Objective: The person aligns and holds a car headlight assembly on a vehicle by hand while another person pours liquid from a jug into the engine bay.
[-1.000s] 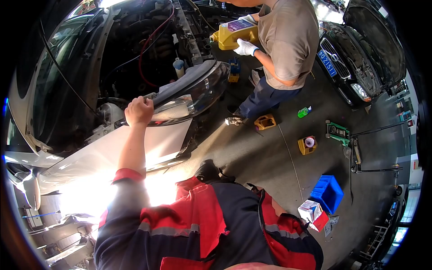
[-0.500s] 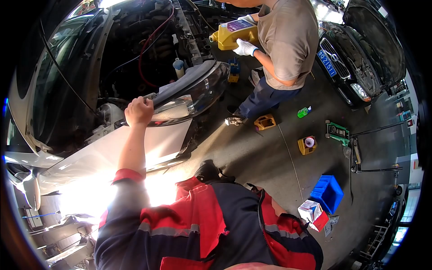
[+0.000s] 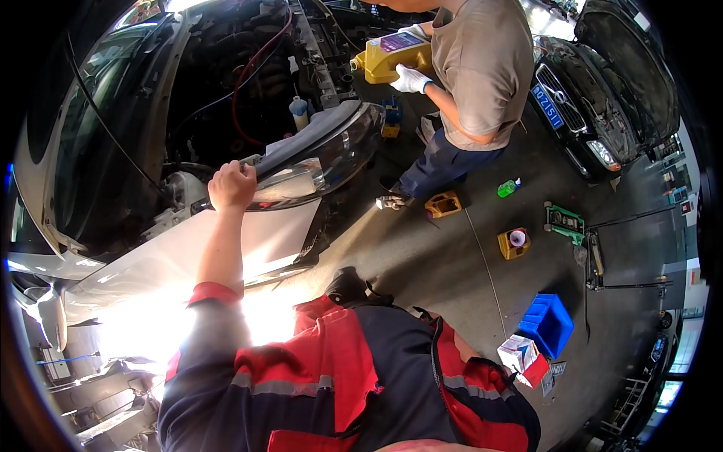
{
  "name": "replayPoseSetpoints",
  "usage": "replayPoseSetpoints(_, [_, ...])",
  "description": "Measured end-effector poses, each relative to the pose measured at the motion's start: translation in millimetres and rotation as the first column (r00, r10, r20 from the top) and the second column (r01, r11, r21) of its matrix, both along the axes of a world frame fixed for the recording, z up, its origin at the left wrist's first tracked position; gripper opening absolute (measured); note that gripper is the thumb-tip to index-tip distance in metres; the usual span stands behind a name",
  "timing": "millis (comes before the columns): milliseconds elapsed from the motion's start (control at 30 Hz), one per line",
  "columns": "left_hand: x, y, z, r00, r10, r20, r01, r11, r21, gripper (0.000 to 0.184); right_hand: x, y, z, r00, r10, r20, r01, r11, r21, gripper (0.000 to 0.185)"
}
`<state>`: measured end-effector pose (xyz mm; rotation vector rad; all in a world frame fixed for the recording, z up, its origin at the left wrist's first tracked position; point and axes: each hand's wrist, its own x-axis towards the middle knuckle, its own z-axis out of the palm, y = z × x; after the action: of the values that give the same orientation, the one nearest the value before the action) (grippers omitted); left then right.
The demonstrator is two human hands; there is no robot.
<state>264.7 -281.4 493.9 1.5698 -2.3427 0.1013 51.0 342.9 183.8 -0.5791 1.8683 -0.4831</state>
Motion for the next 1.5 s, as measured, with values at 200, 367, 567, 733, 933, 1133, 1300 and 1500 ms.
replayPoseSetpoints(200, [0.7, -1.3, -2.0, 1.0, -0.005, -0.008, 0.005, 1.0, -0.009, 0.031, -1.4, -1.6, -11.6, 0.993, 0.104, -0.053, -0.103, 0.994, 0.029, 0.029])
replayPoseSetpoints(367, [0.5, -1.3, -1.8, 1.0, -0.006, -0.005, 0.006, 1.0, -0.008, 0.031, 0.9, -3.5, -4.3, 0.994, 0.076, -0.081, -0.077, 0.997, -0.007, 0.03])
replayPoseSetpoints(567, [0.9, -0.5, -1.3, 1.0, -0.01, -0.013, 0.01, 1.0, -0.013, 0.03, -0.8, -5.4, -6.7, 0.993, 0.095, -0.068, -0.091, 0.994, 0.057, 0.031])
replayPoseSetpoints(733, [1.0, -1.6, -2.3, 1.0, -0.01, -0.008, 0.01, 1.0, -0.008, 0.03, -1.8, -5.1, -4.8, 0.994, 0.085, -0.069, -0.083, 0.996, 0.035, 0.031])
replayPoseSetpoints(933, [0.4, -1.3, -2.1, 1.0, -0.008, -0.012, 0.008, 1.0, -0.013, 0.03, -2.1, -5.7, -2.8, 0.994, 0.078, -0.071, -0.077, 0.997, 0.025, 0.031])
replayPoseSetpoints(1133, [0.3, -0.6, 0.1, 1.0, -0.009, -0.01, 0.009, 1.0, 0.003, 0.031, -2.6, -6.4, -1.6, 0.995, 0.078, -0.068, -0.076, 0.997, 0.025, 0.031])
replayPoseSetpoints(1300, [0.4, -0.8, -0.5, 1.0, -0.009, -0.01, 0.009, 1.0, -0.001, 0.031, -3.0, -6.9, -0.8, 0.995, 0.076, -0.064, -0.075, 0.997, 0.02, 0.031])
replayPoseSetpoints(1500, [0.5, -1.1, -1.8, 1.0, -0.01, -0.006, 0.01, 1.0, -0.009, 0.031, -3.7, -6.7, -1.2, 0.995, 0.074, -0.061, -0.073, 0.997, 0.016, 0.031])
